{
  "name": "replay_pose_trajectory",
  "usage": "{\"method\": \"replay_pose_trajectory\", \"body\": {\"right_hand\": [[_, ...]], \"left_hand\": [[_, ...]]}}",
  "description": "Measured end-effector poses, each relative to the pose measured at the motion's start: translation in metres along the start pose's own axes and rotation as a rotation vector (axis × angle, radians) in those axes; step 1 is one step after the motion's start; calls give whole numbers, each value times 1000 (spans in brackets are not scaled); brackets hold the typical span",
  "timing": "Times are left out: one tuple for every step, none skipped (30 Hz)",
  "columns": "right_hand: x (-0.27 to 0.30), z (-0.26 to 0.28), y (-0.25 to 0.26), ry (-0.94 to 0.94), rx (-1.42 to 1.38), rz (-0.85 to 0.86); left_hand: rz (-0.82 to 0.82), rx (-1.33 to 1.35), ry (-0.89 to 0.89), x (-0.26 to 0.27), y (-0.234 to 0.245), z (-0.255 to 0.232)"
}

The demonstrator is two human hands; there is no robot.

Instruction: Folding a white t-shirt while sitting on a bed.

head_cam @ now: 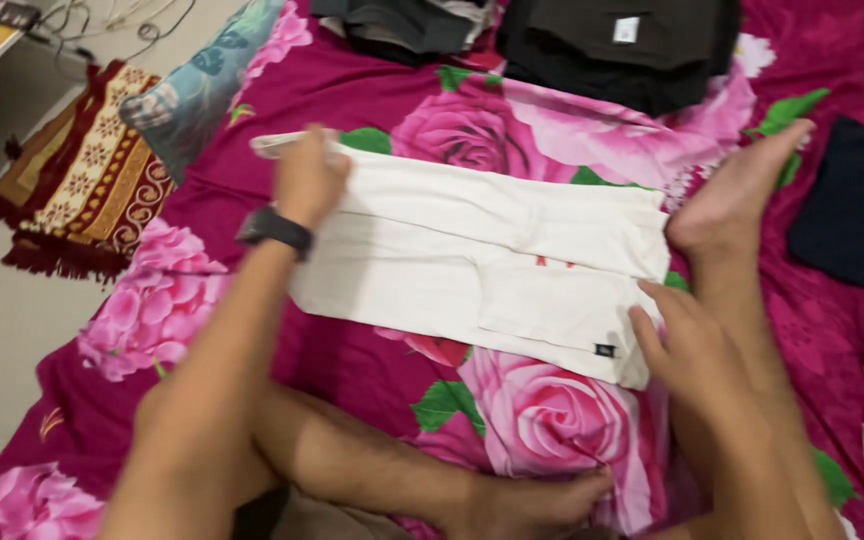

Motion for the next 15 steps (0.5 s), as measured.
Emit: {"method": "replay_pose_trajectory", "body": {"right_hand": [[1, -10, -2, -4, -14, -13], [-1, -14, -4, -8, -28, -27], [1, -25, -9, -20, -26, -38], [3, -38, -14, -38, -15, -52], [5, -50, -18, -56, -3, -67], [7, -58, -22, -71, 0, -72], [8, -66, -27, -104, 11, -56], [8, -75, -31, -135, 22, -42], [10, -73, -31, -146, 26, -49], [11, -70, -31, -148, 16, -51], [11, -68, -31, -149, 6, -54], [14, -70, -37, -158, 8, -56], [18, -73, -45, -180, 1, -3], [21, -74, -56, -201, -11, 51], [21, -63, -50, -209, -14, 50]], "left_hand": [[27, 38, -59, 4, -13, -47], [54, 76, -120, 8, -26, -93], [58, 80, -136, 18, -49, -130], [67, 122, -175, 29, -72, -169], [77, 164, -214, 42, -95, -207], [86, 171, -225, 58, -114, -239], [183, 200, -223, 76, -138, -270], [277, 228, -220, 93, -160, -301], [283, 234, -231, 109, -167, -321], [345, 287, -173, 124, -176, -336], [408, 339, -114, 140, -186, -351], [414, 341, -119, 149, -186, -355], [501, 457, -157, 159, -188, -363], [589, 570, -193, 171, -189, -369], [597, 568, -196, 173, -181, -360]]}}
Point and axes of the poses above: each hand's wrist, its own x-axis away from the middle knuckle, its own y-axis out of the back of the hand, z = x × y, the point moved 6 cm from there along -x, towards the middle knuckle, and after that the axes turned 3 degrees about -z, right-handed, at the moved point
